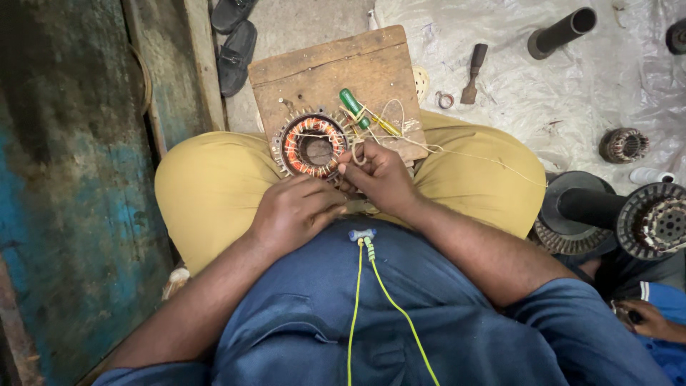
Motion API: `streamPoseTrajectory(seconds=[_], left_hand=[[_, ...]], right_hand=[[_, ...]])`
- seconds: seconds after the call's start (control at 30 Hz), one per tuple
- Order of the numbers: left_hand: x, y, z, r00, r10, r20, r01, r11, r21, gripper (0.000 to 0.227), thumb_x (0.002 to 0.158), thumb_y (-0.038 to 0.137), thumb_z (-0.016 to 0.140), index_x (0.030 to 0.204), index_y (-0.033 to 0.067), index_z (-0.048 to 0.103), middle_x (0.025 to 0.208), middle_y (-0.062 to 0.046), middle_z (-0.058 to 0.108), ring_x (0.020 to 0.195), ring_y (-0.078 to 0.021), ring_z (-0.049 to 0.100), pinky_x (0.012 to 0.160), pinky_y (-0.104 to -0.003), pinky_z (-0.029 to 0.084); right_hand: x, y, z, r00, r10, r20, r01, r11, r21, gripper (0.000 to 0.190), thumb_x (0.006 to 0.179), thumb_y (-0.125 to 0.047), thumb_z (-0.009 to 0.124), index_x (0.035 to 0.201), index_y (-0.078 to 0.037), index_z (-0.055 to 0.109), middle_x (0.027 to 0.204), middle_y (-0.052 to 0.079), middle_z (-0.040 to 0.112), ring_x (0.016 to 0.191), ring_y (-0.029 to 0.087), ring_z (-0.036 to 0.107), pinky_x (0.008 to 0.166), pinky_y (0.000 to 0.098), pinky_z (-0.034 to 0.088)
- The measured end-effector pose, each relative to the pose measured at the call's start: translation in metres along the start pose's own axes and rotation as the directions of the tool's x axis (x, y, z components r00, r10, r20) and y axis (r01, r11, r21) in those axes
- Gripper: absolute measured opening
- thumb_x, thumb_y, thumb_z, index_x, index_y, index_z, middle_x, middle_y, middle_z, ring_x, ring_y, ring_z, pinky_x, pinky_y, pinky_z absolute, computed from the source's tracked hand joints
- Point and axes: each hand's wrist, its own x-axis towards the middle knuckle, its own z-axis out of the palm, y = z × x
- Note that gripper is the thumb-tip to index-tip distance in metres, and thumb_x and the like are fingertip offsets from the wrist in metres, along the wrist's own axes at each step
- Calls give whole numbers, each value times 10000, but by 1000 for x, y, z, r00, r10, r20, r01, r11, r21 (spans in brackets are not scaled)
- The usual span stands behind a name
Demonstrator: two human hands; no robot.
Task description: The person winds a thin wire around the slots of a motor stator core, using a yellow screwdriver to push the wire into place. The person is seated on the floor in a workshop environment.
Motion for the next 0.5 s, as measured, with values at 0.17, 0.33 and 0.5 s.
streamPoseTrajectory(seconds=[0.17,0.33,0.5], left_hand=[[-5,-3,0,995,-95,-23,94,995,-34,111,858,127,809,945,93,749,912,-52,733,822,-246,714,723,-363,561],[-19,-17,3,916,-387,-106,360,909,-211,117,897,95,793,1000,71,740,921,-47,756,809,-144,722,741,-278,573],[-35,-39,9,809,-577,-112,499,776,-385,121,916,49,784,1024,42,729,885,4,739,785,-35,638,723,-204,521]], right_hand=[[3,1,-3,998,-42,36,39,997,68,101,1012,-45,685,1092,-13,634,920,27,709,769,75,699,670,242,587],[3,-6,-7,992,-50,120,38,994,101,153,997,-47,692,1138,-13,643,989,33,716,847,79,704,741,243,599],[-3,-15,-3,980,-21,200,11,999,49,150,974,-57,715,1100,-11,649,1006,31,707,891,80,695,774,267,622]])
